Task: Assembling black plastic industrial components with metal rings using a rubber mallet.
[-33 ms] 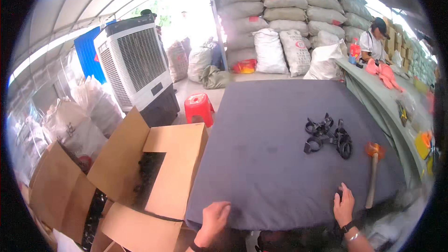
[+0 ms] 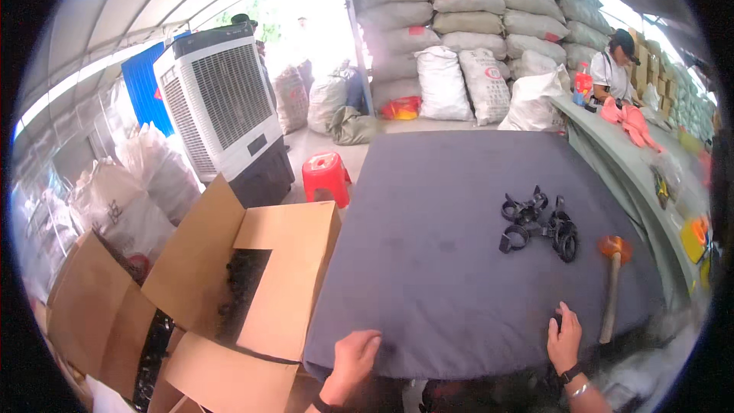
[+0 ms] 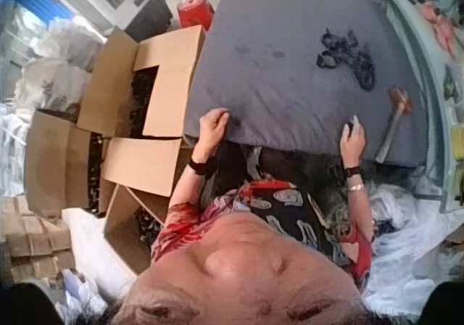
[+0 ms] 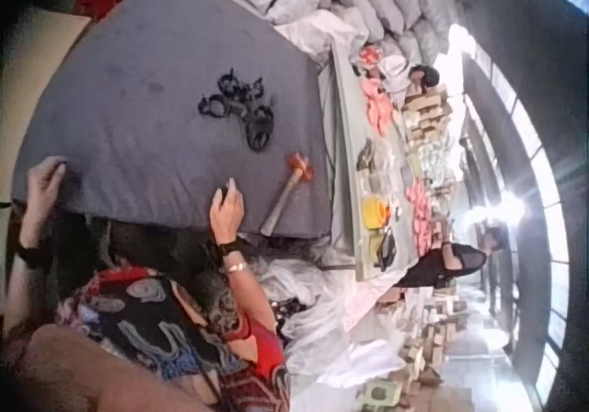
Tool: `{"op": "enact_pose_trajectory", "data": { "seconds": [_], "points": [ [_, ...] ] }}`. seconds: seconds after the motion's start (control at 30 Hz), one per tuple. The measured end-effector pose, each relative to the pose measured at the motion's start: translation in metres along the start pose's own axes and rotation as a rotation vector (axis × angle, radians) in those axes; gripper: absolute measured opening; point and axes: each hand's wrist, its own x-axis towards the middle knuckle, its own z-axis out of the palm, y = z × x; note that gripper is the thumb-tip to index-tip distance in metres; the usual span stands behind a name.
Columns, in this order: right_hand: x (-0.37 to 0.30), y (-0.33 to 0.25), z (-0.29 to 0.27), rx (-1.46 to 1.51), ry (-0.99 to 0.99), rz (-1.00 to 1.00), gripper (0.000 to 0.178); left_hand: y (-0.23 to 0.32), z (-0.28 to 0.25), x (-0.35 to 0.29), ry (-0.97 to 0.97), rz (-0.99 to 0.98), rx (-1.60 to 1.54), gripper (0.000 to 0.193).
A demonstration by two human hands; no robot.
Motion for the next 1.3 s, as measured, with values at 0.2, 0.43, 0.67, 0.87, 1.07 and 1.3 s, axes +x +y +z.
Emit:
{"op": "enact_pose_trajectory", "data": {
  "seconds": [0.2, 0.43, 0.67, 0.87, 1.07, 1.3],
  "points": [
    [0.003, -0.004, 0.000, -0.084, 0.033, -0.030, 0.036, -0.001, 0.008, 0.011, -0.077, -0.029, 0.055, 0.014],
    [0.004, -0.004, 0.001, -0.094, 0.006, 0.022, 0.038, 0.004, 0.011, 0.010, -0.004, 0.069, 0.048, 0.009],
    [0.005, -0.003, 0.002, -0.136, 0.016, 0.019, 0.038, 0.005, 0.013, 0.010, 0.041, 0.161, 0.073, 0.007],
    [0.004, -0.006, 0.003, -0.117, 0.029, -0.030, 0.037, -0.003, 0.013, 0.002, 0.017, 0.114, 0.165, 0.011],
    [-0.004, 0.001, -0.005, -0.101, 0.053, 0.002, 0.037, -0.009, 0.031, 0.010, 0.175, 0.238, 0.288, 0.009],
    [0.007, -0.022, -0.025, 0.333, 0.123, 0.030, 0.027, -0.041, 0.020, 0.020, 0.131, 0.171, 0.345, 0.013]
  ]
}}
